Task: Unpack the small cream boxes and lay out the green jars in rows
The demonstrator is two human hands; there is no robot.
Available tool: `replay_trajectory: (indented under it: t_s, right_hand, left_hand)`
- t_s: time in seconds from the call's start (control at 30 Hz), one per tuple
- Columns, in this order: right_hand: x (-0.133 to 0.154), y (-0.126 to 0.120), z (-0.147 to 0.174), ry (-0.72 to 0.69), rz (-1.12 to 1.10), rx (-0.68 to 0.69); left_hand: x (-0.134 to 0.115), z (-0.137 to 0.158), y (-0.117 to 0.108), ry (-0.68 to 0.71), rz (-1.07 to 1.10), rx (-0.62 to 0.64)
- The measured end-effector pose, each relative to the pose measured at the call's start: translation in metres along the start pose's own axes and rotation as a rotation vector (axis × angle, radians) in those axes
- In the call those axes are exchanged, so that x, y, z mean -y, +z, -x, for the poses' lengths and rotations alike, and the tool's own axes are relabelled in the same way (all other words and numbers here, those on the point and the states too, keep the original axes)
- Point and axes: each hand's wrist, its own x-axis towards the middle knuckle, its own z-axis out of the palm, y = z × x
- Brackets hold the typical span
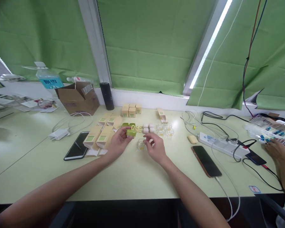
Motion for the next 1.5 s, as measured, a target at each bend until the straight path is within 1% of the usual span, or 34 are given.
replay_trajectory:
  t_s: [0.07,0.1,0.17,0.23,0.33,0.47,0.53,0.63,0.83,1.13,1.33,1.5]
  right_hand:
    - [0.0,-0.004,0.002,-0.078,0.363,0.147]
    - [0.001,-0.004,0.003,-0.092,0.512,0.233]
    - [0.005,-0.003,0.005,-0.071,0.718,0.373]
    - [0.011,-0.003,0.005,-0.036,0.842,0.453]
    - [0.017,-0.012,0.0,0.026,0.96,0.48]
    - [0.018,-0.036,-0.011,0.191,1.088,0.447]
    - [0.015,-0.046,-0.016,0.261,1.11,0.433]
    - [0.012,-0.055,-0.02,0.324,1.111,0.4]
    - [0.005,-0.06,-0.022,0.375,1.08,0.37]
    - [-0.005,-0.065,-0.022,0.4,1.036,0.369]
    - [-0.005,-0.07,-0.022,0.369,0.987,0.314]
    - [-0.003,-0.066,-0.02,0.352,0.996,0.359]
  left_hand:
    - [-0.003,-0.004,-0.005,-0.085,0.097,-0.01]
    - [-0.004,-0.005,-0.007,-0.123,0.121,-0.009]
    - [-0.002,-0.003,-0.012,-0.18,0.143,-0.003]
    - [0.001,0.002,-0.014,-0.217,0.155,0.002]
    - [0.007,0.008,-0.014,-0.242,0.163,0.006]
    - [0.011,0.01,-0.011,-0.229,0.153,0.011]
    - [0.012,0.011,-0.01,-0.229,0.152,0.023]
    - [0.014,0.014,-0.009,-0.243,0.139,0.037]
    - [0.016,0.017,-0.009,-0.262,0.111,0.055]
    - [0.017,0.018,-0.009,-0.265,0.11,0.063]
    - [0.017,0.019,-0.009,-0.286,0.138,0.065]
    - [0.016,0.019,-0.008,-0.293,0.143,0.065]
